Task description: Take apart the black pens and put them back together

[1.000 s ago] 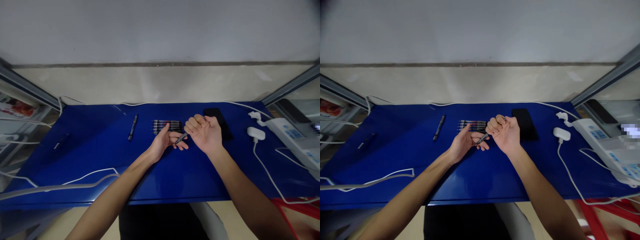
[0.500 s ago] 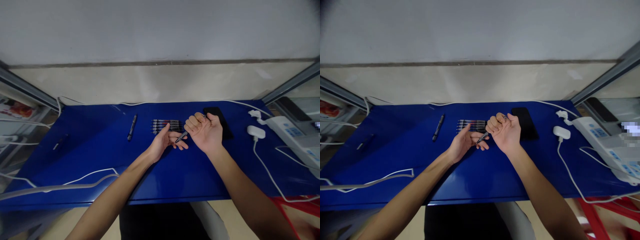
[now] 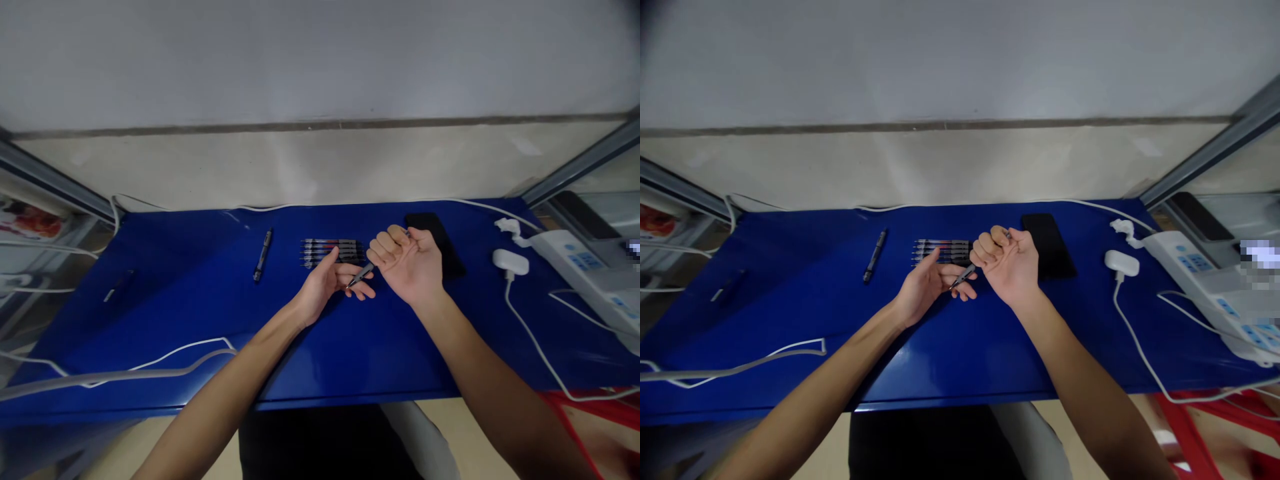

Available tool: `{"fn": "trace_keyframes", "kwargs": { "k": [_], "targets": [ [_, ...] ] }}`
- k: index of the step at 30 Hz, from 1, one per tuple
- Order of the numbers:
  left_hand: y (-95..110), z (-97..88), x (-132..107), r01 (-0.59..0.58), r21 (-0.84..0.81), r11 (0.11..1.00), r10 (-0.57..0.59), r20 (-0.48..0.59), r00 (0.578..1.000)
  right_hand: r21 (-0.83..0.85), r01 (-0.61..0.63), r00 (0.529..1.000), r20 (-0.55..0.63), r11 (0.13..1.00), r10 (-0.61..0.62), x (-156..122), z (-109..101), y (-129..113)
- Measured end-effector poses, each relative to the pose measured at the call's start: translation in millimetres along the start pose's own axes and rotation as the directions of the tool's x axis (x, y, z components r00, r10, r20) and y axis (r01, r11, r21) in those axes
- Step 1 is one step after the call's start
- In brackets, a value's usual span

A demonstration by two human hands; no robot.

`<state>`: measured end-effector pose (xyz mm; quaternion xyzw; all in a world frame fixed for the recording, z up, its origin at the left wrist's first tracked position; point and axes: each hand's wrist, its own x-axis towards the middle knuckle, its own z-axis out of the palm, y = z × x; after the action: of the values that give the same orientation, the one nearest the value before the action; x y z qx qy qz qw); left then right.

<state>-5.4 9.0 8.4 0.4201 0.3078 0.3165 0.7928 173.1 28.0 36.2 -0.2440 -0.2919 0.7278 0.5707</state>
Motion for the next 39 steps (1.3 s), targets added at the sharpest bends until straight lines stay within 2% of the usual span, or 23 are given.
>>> {"fn": "trace_keyframes", "kwargs": {
  "k": [11,17,20,22,24,26,28,31,34,37,39],
  "targets": [
    [-3,-0.9,0,-0.028,0.011,1.0,0.028,0.002,1.0,-0.079,0.021,0.999,-0.032,0.997,-0.023,0,2,-2],
    [-1,5.4,-2,-0.142,0.214,0.966,0.167,-0.104,0.98,-0.104,0.036,0.999,-0.036,0.994,-0.04,4,2,1],
    [7,3.4,-5,-0.21,0.236,0.949,0.255,-0.179,0.95,-0.229,0.126,0.989,-0.051,0.965,-0.141,7,1,7],
    [14,-3.2,-6,-0.28,0.238,0.93,0.339,-0.262,0.903,-0.385,0.208,0.969,-0.045,0.899,-0.243,7,-1,12],
    [20,-12.9,-6,-0.357,0.213,0.909,0.413,-0.372,0.831,-0.562,0.25,0.951,-0.01,0.789,-0.309,4,-1,16],
    [24,-22.7,-5,-0.432,0.143,0.89,0.444,-0.484,0.754,-0.711,0.257,0.952,0.068,0.655,-0.299,-1,0,20],
    [26,-29.3,-3,-0.502,0.055,0.863,0.446,-0.548,0.708,-0.818,0.283,0.954,0.189,0.5,-0.232,-6,3,23],
    [26,-29.5,-2,-0.543,-0.013,0.839,0.451,-0.541,0.71,-0.882,0.381,0.924,0.358,0.278,-0.132,-13,8,30],
    [25,-23.9,-3,-0.486,0.019,0.874,0.431,-0.491,0.757,-0.882,0.449,0.893,0.445,0.14,-0.065,-15,10,38],
    [30,-26.2,-8,-0.408,0.123,0.905,0.417,-0.453,0.788,-0.882,0.458,0.888,0.461,0.111,-0.002,-15,8,44],
    [37,-36.1,-12,-0.373,0.257,0.891,0.453,-0.468,0.759,-0.892,0.433,0.898,0.439,0.13,0.018,-14,7,43]
  ]
}}
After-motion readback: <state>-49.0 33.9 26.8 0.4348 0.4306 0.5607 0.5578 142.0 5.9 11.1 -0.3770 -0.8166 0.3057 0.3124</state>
